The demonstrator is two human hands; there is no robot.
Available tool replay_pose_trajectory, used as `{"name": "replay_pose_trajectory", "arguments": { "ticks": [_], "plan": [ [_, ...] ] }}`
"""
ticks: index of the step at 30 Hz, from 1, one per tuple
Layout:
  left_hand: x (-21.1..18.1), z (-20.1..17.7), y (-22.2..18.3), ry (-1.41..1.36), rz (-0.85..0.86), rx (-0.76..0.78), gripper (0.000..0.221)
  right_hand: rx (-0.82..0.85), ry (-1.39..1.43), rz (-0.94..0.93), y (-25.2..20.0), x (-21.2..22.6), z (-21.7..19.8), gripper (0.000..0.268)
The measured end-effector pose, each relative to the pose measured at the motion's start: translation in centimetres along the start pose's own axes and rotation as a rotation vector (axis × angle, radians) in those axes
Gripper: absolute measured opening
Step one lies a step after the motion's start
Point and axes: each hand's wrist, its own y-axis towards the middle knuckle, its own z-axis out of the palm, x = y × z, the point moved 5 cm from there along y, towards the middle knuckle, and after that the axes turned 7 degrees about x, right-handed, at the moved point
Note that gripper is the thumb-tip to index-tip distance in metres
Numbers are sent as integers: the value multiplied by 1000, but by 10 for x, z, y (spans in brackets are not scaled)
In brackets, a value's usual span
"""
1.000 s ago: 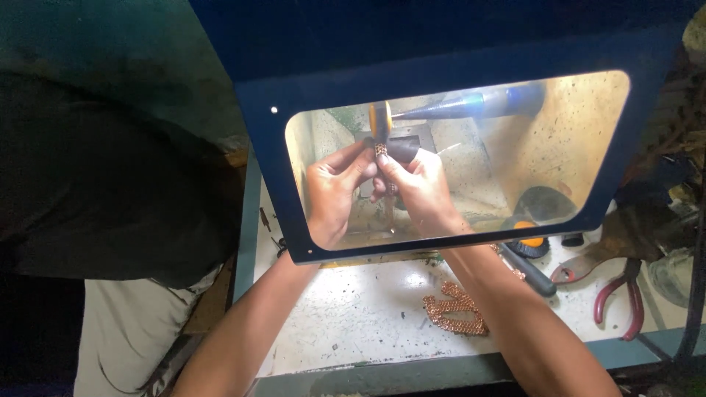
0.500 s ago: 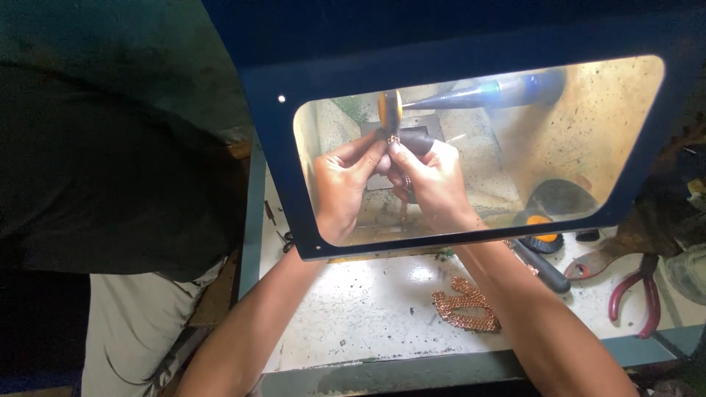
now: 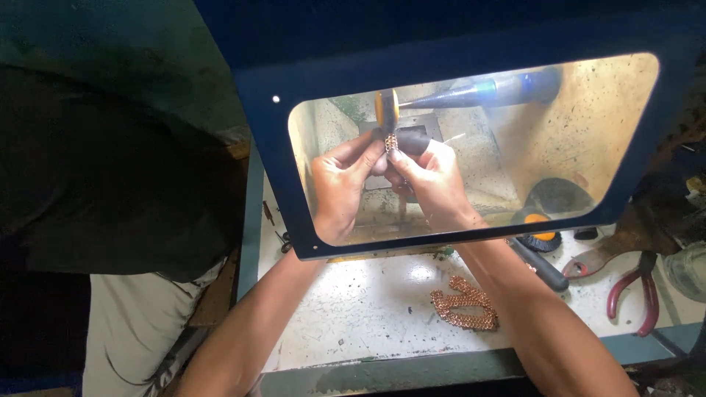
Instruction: Polishing a stone-set jewelry chain using a bench-mounted polishing machine with a rotating wheel.
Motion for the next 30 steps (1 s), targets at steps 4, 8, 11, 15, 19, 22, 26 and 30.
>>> {"name": "replay_pose_trajectory", "arguments": {
  "ticks": [4,8,11,15,19,22,26,30],
  "plan": [
    [-3,3,-3,4,18,-5,35,15,-9,-8,-2,12,5,11],
    [-2,0,-1,6,11,-7,33,14,-34,-31,0,17,8,20],
    [1,-2,0,10,15,-13,33,11,-35,-22,1,7,4,22],
    [1,-3,-1,34,10,-9,33,4,-31,-23,0,6,3,26],
    [1,-2,0,6,-5,-28,34,36,-5,-42,3,4,3,21],
    [3,-3,1,8,9,-18,36,42,28,-53,-1,12,6,14],
    [-5,-2,-2,11,18,-20,36,77,33,-41,2,2,4,15],
    [-5,-5,-3,-29,6,-31,35,48,47,-48,6,4,12,19]
  ]
}}
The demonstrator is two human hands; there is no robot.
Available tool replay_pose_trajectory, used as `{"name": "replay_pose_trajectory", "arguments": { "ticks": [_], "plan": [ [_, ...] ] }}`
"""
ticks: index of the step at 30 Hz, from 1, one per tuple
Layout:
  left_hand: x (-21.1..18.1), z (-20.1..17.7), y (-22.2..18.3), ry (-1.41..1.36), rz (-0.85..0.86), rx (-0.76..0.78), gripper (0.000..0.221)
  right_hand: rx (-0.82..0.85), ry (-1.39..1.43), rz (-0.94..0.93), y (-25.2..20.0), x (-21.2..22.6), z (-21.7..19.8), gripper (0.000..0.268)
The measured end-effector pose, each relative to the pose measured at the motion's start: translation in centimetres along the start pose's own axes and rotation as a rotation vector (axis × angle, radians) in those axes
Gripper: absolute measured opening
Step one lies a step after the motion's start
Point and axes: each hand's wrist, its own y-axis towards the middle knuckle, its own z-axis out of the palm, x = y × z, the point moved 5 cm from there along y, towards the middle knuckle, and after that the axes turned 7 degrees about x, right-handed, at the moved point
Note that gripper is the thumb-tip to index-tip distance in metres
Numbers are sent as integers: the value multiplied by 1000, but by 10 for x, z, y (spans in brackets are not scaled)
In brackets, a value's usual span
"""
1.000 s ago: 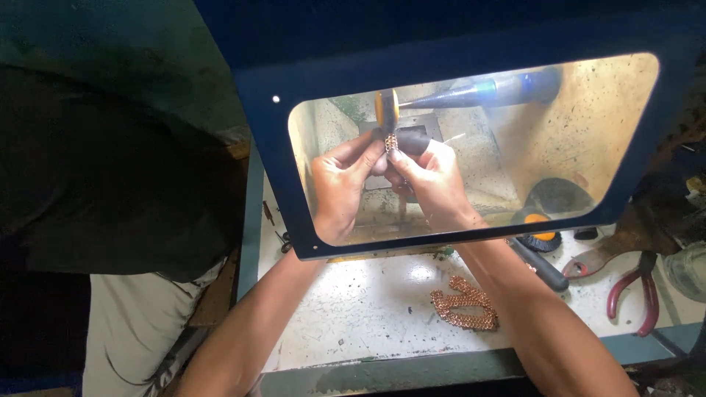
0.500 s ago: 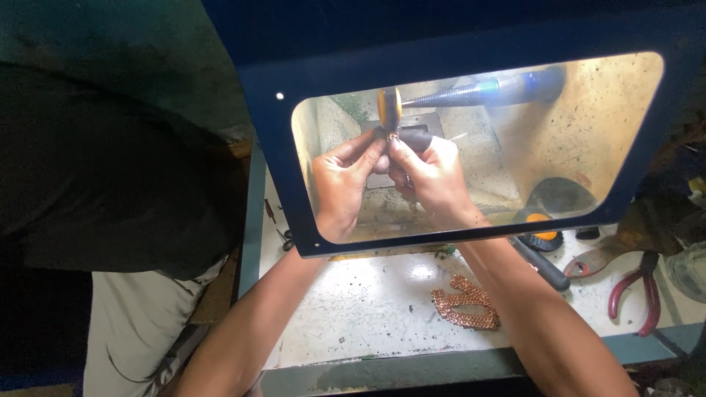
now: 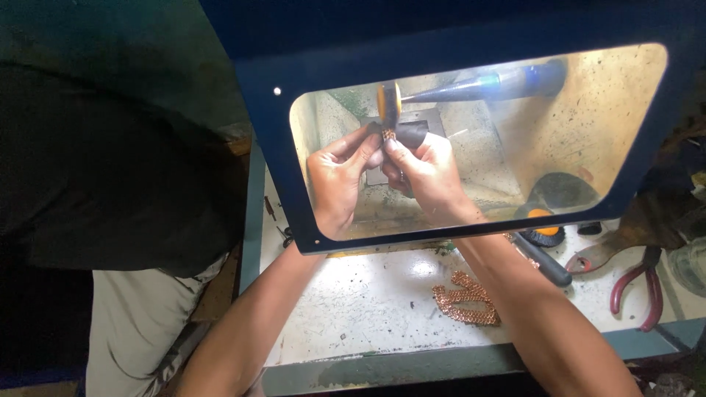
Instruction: Polishing a stone-set jewelry chain using a bench-mounted polishing machine with a rotating wheel.
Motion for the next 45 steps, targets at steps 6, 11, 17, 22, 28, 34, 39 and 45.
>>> {"name": "replay_pose_trajectory", "arguments": {
  "ticks": [6,11,17,22,28,34,39,45],
  "plan": [
    [2,1,2,11,-13,24,36,-21,-56,5,-7,13,0,21],
    [-5,1,1,23,-25,23,38,-31,-8,3,-7,8,1,17],
    [-2,4,1,25,-16,21,37,0,2,-19,-7,9,-2,14],
    [2,3,1,24,-4,15,37,7,-31,-37,-5,2,-5,16],
    [4,4,0,26,-9,18,37,-12,-34,-25,-6,2,-8,18],
    [2,5,2,28,20,21,36,18,73,-48,-6,4,-5,10],
    [-4,3,-1,45,6,-6,37,18,47,-17,-6,1,-3,13],
    [-7,6,-4,46,25,-5,36,23,28,-22,-3,-13,-11,17]
  ]
}}
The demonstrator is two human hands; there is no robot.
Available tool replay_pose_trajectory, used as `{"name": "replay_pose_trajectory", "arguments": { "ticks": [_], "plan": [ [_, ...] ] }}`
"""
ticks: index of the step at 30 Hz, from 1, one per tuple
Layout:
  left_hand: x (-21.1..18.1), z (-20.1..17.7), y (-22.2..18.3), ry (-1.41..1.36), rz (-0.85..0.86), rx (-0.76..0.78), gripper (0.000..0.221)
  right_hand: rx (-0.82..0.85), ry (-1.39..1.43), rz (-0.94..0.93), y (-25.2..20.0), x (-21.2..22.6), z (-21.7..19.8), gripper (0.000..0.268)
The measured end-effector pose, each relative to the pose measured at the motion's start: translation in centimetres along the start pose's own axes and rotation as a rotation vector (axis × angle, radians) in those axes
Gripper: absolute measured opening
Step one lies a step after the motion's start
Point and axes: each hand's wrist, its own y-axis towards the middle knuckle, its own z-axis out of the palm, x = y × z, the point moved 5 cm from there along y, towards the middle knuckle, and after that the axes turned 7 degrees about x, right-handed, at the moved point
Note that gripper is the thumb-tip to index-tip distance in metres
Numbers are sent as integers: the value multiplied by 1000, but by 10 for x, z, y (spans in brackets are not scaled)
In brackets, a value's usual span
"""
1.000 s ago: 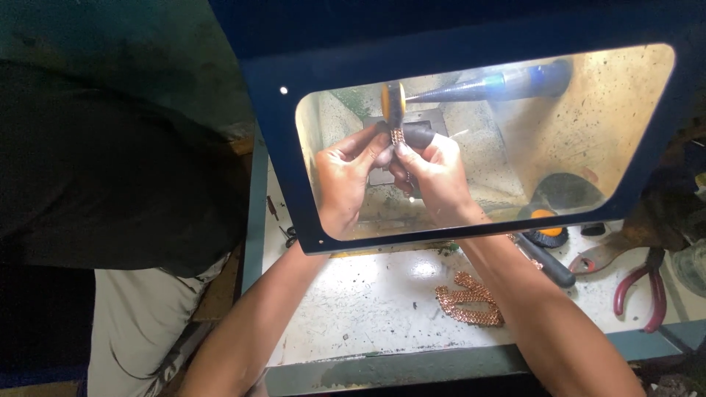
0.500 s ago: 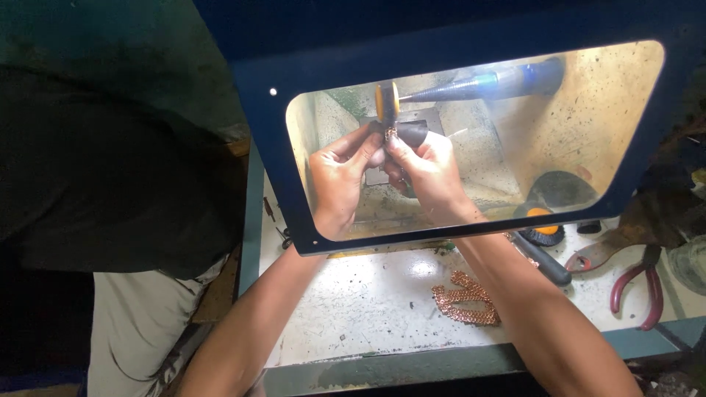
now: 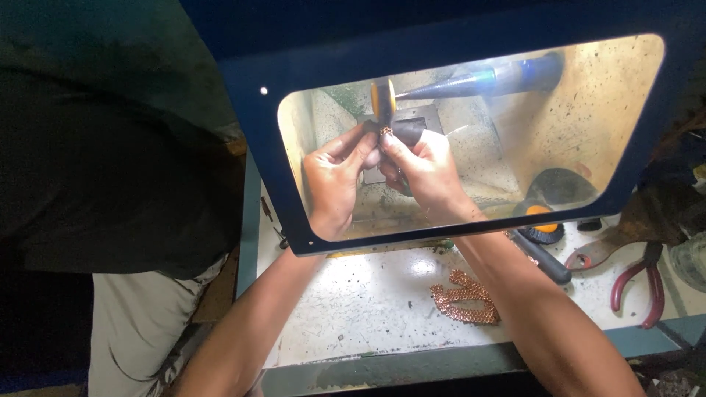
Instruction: Polishing a stone-set jewelry chain using a bench-mounted polishing machine with a rotating wheel.
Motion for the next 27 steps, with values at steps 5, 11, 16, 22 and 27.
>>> {"name": "replay_pose_trajectory", "arguments": {
  "ticks": [5,11,16,22,27],
  "plan": [
    [7,-1,2,-3,-11,-4,37,30,-4,6,0,9,4,15],
    [7,-2,4,-24,-1,3,37,41,49,32,-3,21,10,9],
    [3,-1,2,-14,24,9,36,38,19,20,-3,21,11,13],
    [14,-3,7,-6,32,11,34,36,-17,-5,0,9,3,18],
    [15,-5,8,-28,34,17,37,54,53,-11,-1,15,7,11]
  ]
}}
